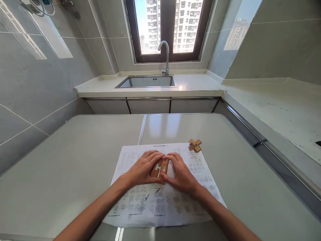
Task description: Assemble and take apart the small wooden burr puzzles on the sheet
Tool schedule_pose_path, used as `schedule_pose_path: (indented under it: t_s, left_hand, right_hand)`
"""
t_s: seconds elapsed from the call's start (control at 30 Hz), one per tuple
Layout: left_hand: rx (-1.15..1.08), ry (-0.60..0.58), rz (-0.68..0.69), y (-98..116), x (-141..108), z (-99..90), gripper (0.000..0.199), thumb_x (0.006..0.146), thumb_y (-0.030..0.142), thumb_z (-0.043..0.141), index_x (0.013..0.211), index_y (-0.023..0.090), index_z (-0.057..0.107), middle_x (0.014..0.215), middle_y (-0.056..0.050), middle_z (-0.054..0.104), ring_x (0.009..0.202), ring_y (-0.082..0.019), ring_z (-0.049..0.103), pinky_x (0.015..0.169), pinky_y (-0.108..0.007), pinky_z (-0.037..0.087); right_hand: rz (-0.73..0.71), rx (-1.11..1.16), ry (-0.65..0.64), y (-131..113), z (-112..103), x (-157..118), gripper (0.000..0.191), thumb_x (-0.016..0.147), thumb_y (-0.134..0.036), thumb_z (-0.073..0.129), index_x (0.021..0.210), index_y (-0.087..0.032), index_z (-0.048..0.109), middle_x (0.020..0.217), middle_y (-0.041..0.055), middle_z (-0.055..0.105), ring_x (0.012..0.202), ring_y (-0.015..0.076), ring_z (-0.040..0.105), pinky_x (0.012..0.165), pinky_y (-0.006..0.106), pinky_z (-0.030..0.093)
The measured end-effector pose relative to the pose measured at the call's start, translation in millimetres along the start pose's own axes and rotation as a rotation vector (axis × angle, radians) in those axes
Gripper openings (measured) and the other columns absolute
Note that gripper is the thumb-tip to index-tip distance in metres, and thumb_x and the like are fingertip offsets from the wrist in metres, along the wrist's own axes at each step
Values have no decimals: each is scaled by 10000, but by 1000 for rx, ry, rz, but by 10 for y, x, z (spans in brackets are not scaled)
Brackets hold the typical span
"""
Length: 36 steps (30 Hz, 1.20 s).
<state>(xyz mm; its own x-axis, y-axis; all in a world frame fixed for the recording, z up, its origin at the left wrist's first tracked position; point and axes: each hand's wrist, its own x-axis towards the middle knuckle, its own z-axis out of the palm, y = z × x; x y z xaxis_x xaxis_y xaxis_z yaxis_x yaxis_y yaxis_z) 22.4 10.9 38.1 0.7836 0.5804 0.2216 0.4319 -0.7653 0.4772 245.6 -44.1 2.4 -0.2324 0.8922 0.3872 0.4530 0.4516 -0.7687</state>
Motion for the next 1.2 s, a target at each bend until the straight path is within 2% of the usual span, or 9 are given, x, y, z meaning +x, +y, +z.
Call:
schedule_pose_path:
  t_s: [0.13,0.27,0.43,0.67,0.77,0.93,1.03,1.13,1.2]
  left_hand:
    - [33,24,-29,-102,-113,-72,892,795,645,843,1499,231,485,1467,-155,592,1414,-376,493,1204,-542,416]
    - [70,81,-98,-162,-303,-106,580,922,513,764,1373,234,531,1409,-134,606,1347,-331,528,1147,-502,456]
    - [117,146,-180,-197,-391,-143,329,971,388,691,1220,221,556,1362,-129,607,1322,-316,520,1108,-487,464]
    - [149,173,-266,-308,-407,-200,55,995,271,595,994,216,590,1276,-109,634,1297,-304,529,1074,-475,483]
    - [160,180,-299,-314,-407,-177,88,1020,267,560,964,209,595,1275,-116,634,1291,-305,532,1068,-481,487]
    - [206,163,-318,-278,-383,-134,165,1009,344,618,941,196,590,1264,-128,628,1252,-316,545,1048,-488,499]
    - [273,138,-300,-266,-352,-114,150,992,313,633,925,184,594,1250,-142,629,1275,-335,525,1061,-501,487]
    - [277,139,-258,-254,-312,-102,167,1026,280,565,893,186,604,1226,-137,641,1277,-330,518,1056,-495,480]
    - [225,168,-267,-232,-280,-102,227,1066,293,494,901,191,610,1174,-124,657,1202,-310,550,1014,-476,486]
  right_hand:
    - [-10,-106,-56,46,-7,-17,761,793,-346,869,1450,-264,496,1436,156,534,1338,371,529,1133,562,489]
    - [0,-182,-107,71,18,-32,916,713,-413,942,1480,-261,466,1450,162,540,1339,403,511,1131,598,475]
    - [24,-243,-106,67,59,-49,790,784,-328,881,1458,-271,473,1424,143,567,1322,390,521,1121,601,477]
    - [76,-181,-46,78,57,-63,662,855,-337,825,1424,-297,489,1433,121,560,1343,364,530,1126,571,512]
    - [86,-141,-20,87,60,-70,632,871,-347,817,1413,-299,495,1437,120,552,1358,356,527,1142,571,506]
    - [59,-119,26,83,53,-63,620,877,-373,823,1403,-290,506,1435,132,553,1359,364,529,1149,600,494]
    - [41,-106,43,62,48,-51,609,879,-376,828,1392,-284,513,1425,136,560,1349,361,537,1147,604,493]
    - [20,-99,66,36,41,-40,607,878,-381,833,1386,-282,516,1422,138,565,1344,358,543,1135,600,504]
    - [-1,-97,97,18,32,-35,608,873,-391,839,1380,-280,521,1426,142,564,1346,362,544,1130,603,506]
